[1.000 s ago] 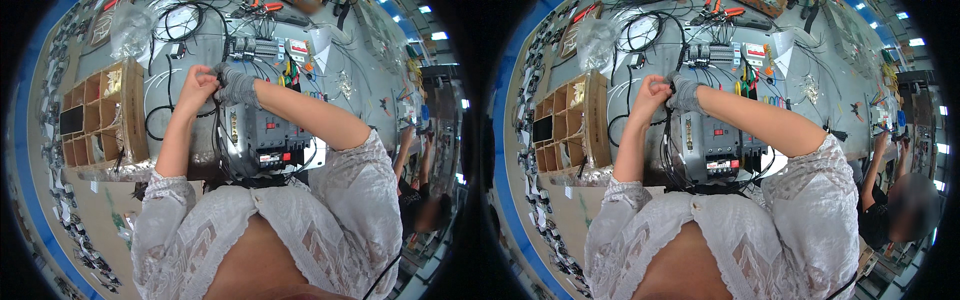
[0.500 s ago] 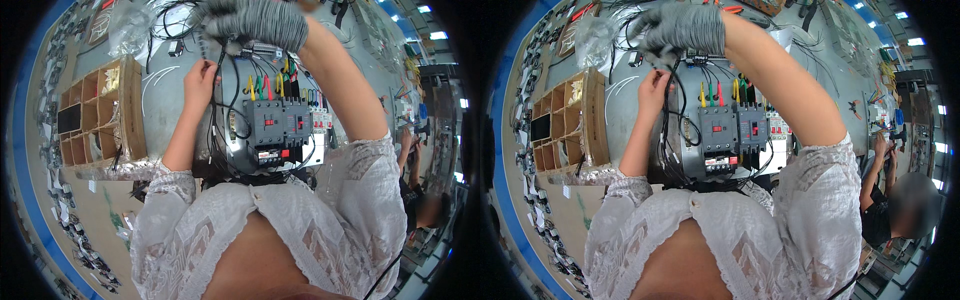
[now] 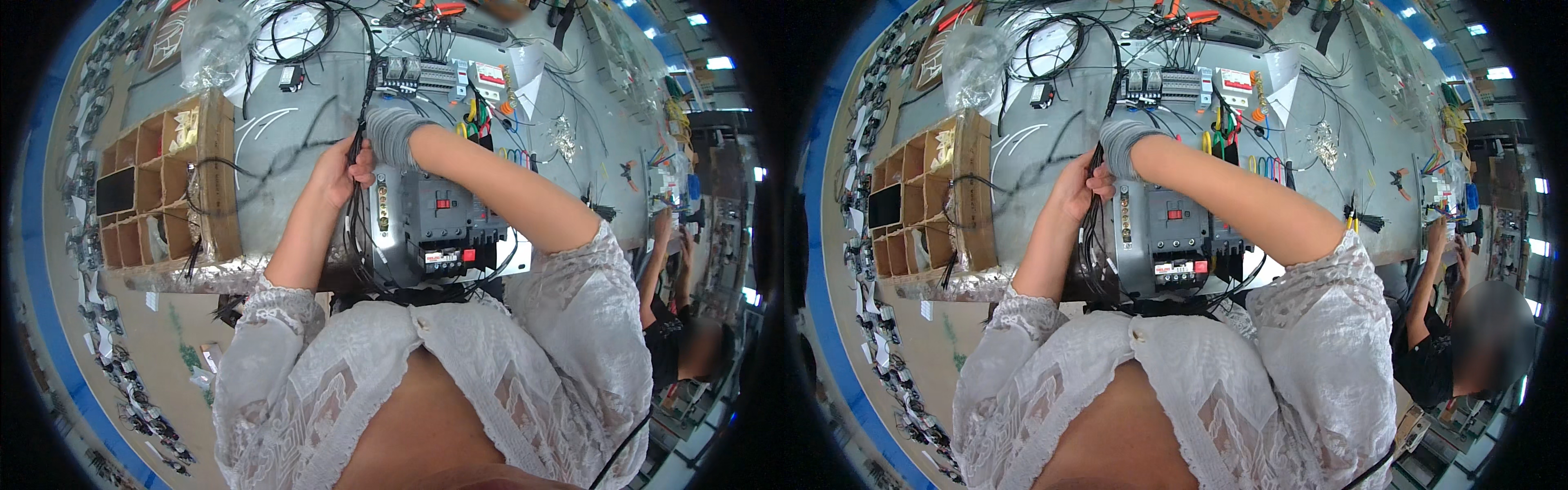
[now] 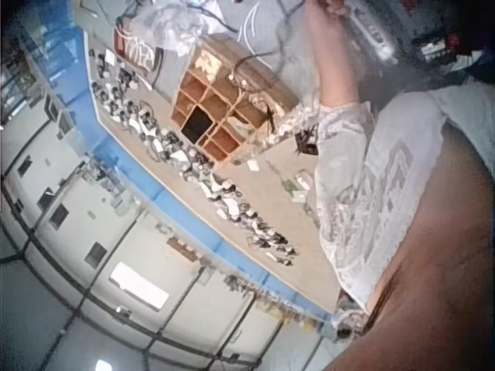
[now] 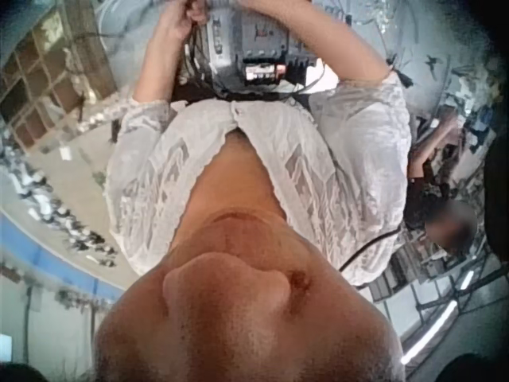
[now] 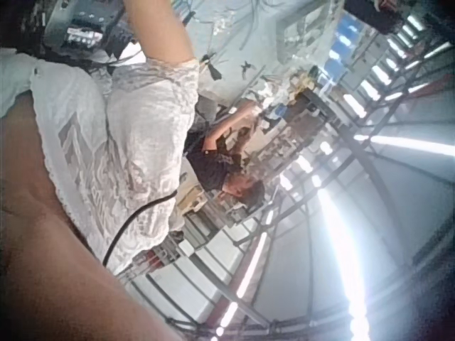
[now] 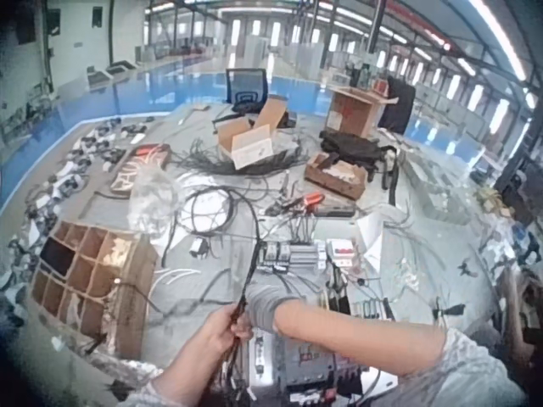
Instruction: The person organizes and connects black wires to an electrical control panel on a workbench. They use pliers to strip wire ends and tie zip ties to bundle the wires. The person repeatedly handles individual wires, secures them with zip ties, and adjusts connections on the panel.
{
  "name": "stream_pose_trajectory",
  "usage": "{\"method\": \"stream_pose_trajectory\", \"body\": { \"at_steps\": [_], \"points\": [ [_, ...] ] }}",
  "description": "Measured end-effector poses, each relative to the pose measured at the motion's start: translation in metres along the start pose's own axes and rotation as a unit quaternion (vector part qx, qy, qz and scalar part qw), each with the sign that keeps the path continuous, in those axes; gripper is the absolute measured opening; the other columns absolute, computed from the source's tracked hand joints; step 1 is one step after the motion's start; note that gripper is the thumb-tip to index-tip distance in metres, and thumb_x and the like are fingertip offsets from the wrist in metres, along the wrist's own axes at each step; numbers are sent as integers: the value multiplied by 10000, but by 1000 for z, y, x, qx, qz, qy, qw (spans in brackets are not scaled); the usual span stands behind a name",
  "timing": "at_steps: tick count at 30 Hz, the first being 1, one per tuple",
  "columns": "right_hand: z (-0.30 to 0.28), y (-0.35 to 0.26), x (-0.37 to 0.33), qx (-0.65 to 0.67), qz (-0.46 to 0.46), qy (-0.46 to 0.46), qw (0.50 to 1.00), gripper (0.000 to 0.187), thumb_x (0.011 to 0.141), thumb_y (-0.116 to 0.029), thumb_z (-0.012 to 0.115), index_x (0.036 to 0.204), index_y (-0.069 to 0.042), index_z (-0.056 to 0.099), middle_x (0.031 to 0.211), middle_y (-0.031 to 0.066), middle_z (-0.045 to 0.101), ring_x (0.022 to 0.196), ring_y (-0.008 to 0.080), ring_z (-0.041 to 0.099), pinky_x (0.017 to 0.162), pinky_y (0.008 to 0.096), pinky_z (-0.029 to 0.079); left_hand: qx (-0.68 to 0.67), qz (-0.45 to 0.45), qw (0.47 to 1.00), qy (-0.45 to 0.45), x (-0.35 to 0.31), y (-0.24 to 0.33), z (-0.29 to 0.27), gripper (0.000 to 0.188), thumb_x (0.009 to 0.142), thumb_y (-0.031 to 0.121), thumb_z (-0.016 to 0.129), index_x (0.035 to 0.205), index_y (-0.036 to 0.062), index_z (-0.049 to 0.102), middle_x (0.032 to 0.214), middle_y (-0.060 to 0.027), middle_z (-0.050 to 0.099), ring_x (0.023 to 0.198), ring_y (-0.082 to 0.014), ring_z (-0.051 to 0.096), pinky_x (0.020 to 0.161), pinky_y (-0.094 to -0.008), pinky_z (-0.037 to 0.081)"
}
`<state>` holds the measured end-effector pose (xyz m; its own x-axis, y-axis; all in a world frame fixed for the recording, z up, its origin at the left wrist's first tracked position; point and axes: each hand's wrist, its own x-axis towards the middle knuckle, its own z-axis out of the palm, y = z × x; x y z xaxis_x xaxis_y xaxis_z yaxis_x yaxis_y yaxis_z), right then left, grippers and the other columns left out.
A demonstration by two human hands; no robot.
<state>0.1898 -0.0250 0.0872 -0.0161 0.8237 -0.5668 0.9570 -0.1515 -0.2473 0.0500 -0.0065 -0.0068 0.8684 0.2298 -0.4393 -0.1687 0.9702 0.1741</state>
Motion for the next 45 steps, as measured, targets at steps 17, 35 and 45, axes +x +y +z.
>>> {"method": "stream_pose_trajectory", "body": {
  "at_steps": [17, 35, 45],
  "points": [
    [3, 10, 15, 171, -45, 177, 968, 261, 718, -69, 610, 961, 3, 548, 828, 161, 634, 771, 271, 631, 701, 333, 500, 158, 46, 986, 20, -28, 1, 25, 403, 989, 412, 312, 810, 81, 458, 550, 10, 376, 423, -75, 290, 409, -228, 233],
    [17, 5, 18, 394, -76, 129, 907, 467, 719, 3, 643, 1171, -54, 543, 948, 80, 584, 884, 168, 554, 809, 277, 476, -24, -34, 990, -138, -27, 3, 22, 442, 958, 492, 340, 752, 120, 461, 538, 38, 361, 369, -21, 262, 369, -190, 202],
    [24, 9, 19, 247, -133, 247, 928, 412, 701, 13, 624, 1098, -93, 591, 961, 101, 559, 858, 215, 560, 783, 305, 481, -32, -41, 988, -142, -35, 6, 21, 373, 974, 428, 359, 808, 110, 462, 557, 44, 351, 388, -21, 286, 390, -184, 233]
  ]
}}
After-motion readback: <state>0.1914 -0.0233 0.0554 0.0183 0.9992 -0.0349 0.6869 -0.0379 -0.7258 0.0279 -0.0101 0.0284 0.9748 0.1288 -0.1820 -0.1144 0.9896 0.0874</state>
